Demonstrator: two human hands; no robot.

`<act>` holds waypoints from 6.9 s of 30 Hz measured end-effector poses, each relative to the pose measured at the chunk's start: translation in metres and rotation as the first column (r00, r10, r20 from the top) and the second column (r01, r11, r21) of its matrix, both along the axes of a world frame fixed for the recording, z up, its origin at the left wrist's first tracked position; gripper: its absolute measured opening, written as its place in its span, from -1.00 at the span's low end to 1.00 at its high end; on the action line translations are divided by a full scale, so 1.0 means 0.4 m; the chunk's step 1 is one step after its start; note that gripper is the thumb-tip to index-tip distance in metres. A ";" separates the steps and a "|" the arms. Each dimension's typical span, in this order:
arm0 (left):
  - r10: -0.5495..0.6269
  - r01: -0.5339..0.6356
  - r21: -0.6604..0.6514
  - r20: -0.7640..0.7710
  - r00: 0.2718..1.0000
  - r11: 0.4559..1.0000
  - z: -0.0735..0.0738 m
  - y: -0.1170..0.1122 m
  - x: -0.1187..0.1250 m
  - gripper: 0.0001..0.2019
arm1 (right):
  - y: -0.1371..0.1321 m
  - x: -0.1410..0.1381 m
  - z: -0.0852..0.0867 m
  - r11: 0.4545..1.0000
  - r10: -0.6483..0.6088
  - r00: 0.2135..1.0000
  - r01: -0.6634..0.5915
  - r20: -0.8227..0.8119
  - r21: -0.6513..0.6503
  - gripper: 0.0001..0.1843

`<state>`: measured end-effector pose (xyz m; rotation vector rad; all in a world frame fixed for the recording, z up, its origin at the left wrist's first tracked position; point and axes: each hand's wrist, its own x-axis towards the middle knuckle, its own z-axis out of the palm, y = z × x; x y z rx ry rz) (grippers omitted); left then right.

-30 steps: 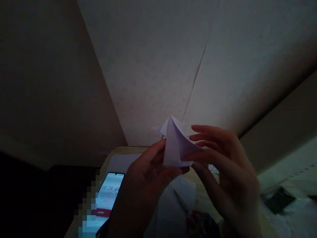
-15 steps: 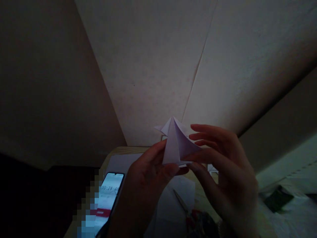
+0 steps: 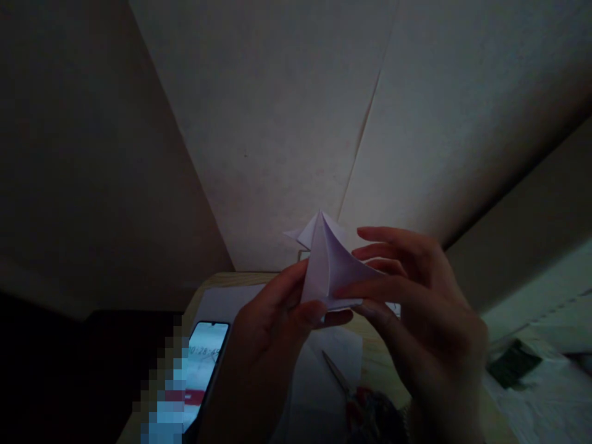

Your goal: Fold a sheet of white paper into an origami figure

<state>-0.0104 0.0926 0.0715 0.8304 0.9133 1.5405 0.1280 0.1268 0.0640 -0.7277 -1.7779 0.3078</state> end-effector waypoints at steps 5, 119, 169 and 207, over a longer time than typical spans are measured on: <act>0.040 -0.041 -0.018 -0.044 0.998 0.999 0.007 -0.009 0.004 -0.84 | -0.001 -0.001 0.001 0.999 0.026 0.999 -0.026 -0.020 -0.019 -0.87; 0.235 -0.234 0.032 -0.197 0.952 0.972 -0.013 0.034 -0.028 -0.78 | -0.001 -0.022 0.006 0.913 -0.060 0.992 0.011 -0.108 -0.408 -0.75; 0.107 -0.101 0.062 -0.103 0.989 0.993 -0.017 0.034 -0.018 -0.60 | 0.012 -0.005 -0.001 0.825 0.010 0.963 -0.160 -0.268 -0.542 -0.73; 0.092 -0.016 0.198 -0.379 0.921 0.980 -0.021 0.018 -0.053 -0.71 | 0.023 0.022 0.013 0.762 0.133 0.989 -0.145 -0.067 -0.632 -0.76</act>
